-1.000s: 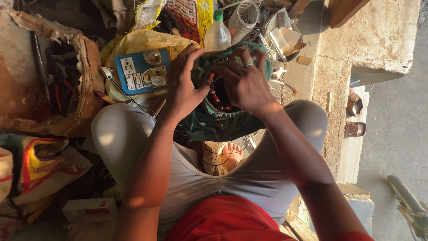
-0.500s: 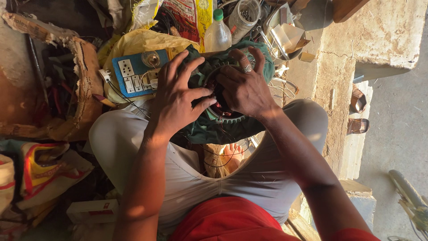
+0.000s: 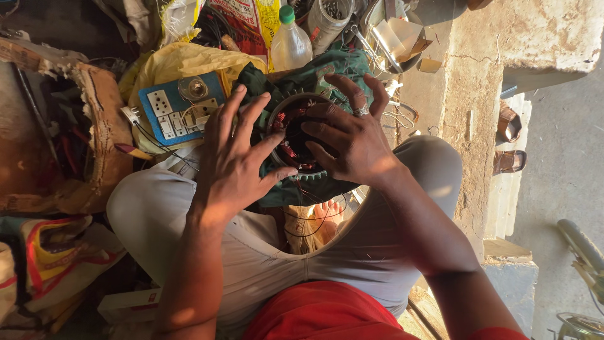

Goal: The person is sitting on the floor and working on a motor, manipulating wires and components with their hands. They are adjusting and connecting wires within the motor assembly.

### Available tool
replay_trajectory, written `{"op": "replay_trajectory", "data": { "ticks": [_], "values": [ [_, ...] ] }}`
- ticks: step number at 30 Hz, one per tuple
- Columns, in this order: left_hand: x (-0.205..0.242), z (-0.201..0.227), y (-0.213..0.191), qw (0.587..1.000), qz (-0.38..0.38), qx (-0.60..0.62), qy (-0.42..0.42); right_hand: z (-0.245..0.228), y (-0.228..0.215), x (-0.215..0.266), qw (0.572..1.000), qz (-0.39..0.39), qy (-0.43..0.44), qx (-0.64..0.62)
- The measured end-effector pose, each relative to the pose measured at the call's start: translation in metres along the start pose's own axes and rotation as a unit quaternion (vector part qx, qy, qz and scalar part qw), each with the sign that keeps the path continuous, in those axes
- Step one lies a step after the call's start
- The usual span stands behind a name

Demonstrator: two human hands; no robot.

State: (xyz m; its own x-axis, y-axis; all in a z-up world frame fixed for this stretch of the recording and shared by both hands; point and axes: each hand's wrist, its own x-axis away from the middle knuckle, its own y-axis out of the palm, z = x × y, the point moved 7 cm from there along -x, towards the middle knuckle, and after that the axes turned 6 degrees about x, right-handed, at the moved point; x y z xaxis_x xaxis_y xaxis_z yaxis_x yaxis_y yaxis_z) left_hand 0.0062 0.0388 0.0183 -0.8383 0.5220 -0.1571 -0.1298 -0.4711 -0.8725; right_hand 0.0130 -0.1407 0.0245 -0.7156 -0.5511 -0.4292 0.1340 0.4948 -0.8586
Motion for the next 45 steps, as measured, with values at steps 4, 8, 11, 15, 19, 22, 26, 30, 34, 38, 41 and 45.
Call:
{"op": "replay_trajectory", "data": {
  "ticks": [4,8,11,15,19,22,26,30,34,38,41,45],
  "values": [
    [-0.004,0.015,0.003,0.998,-0.012,-0.041,-0.045,0.012,-0.003,0.000,0.999,-0.004,0.014,-0.036],
    [-0.002,0.020,0.009,0.994,-0.025,-0.099,-0.049,0.019,-0.004,0.003,0.998,-0.007,0.023,-0.052],
    [0.000,0.014,0.009,0.995,0.009,-0.086,-0.039,0.015,-0.008,0.004,0.997,-0.027,0.014,-0.073],
    [0.002,0.009,0.016,0.998,0.045,-0.042,-0.026,0.015,-0.006,0.003,0.991,-0.054,0.005,-0.120],
    [-0.002,-0.002,0.013,0.996,0.075,0.051,0.000,0.025,-0.004,-0.001,0.985,-0.044,0.002,-0.169],
    [-0.001,-0.020,0.006,0.981,0.088,0.159,-0.061,0.030,-0.001,0.004,0.982,-0.045,-0.004,-0.184],
    [-0.024,-0.016,0.003,0.999,0.026,-0.022,-0.042,0.031,-0.002,0.005,0.983,-0.036,-0.007,-0.181],
    [-0.044,0.004,-0.004,0.996,0.007,-0.080,-0.048,0.031,-0.002,0.007,0.983,-0.040,0.002,-0.180],
    [-0.048,0.022,-0.003,0.991,0.011,-0.124,-0.040,0.031,-0.002,0.009,0.983,-0.043,0.003,-0.178],
    [-0.050,-0.005,0.004,0.996,0.007,0.016,-0.088,0.031,-0.002,0.010,0.983,-0.040,0.002,-0.179],
    [-0.053,-0.014,0.008,0.995,-0.005,0.047,-0.082,0.031,-0.003,0.010,0.985,-0.043,0.000,-0.170],
    [-0.058,-0.014,0.012,0.998,-0.019,-0.020,-0.060,0.031,-0.003,0.010,0.985,-0.041,-0.002,-0.166]
  ]
}}
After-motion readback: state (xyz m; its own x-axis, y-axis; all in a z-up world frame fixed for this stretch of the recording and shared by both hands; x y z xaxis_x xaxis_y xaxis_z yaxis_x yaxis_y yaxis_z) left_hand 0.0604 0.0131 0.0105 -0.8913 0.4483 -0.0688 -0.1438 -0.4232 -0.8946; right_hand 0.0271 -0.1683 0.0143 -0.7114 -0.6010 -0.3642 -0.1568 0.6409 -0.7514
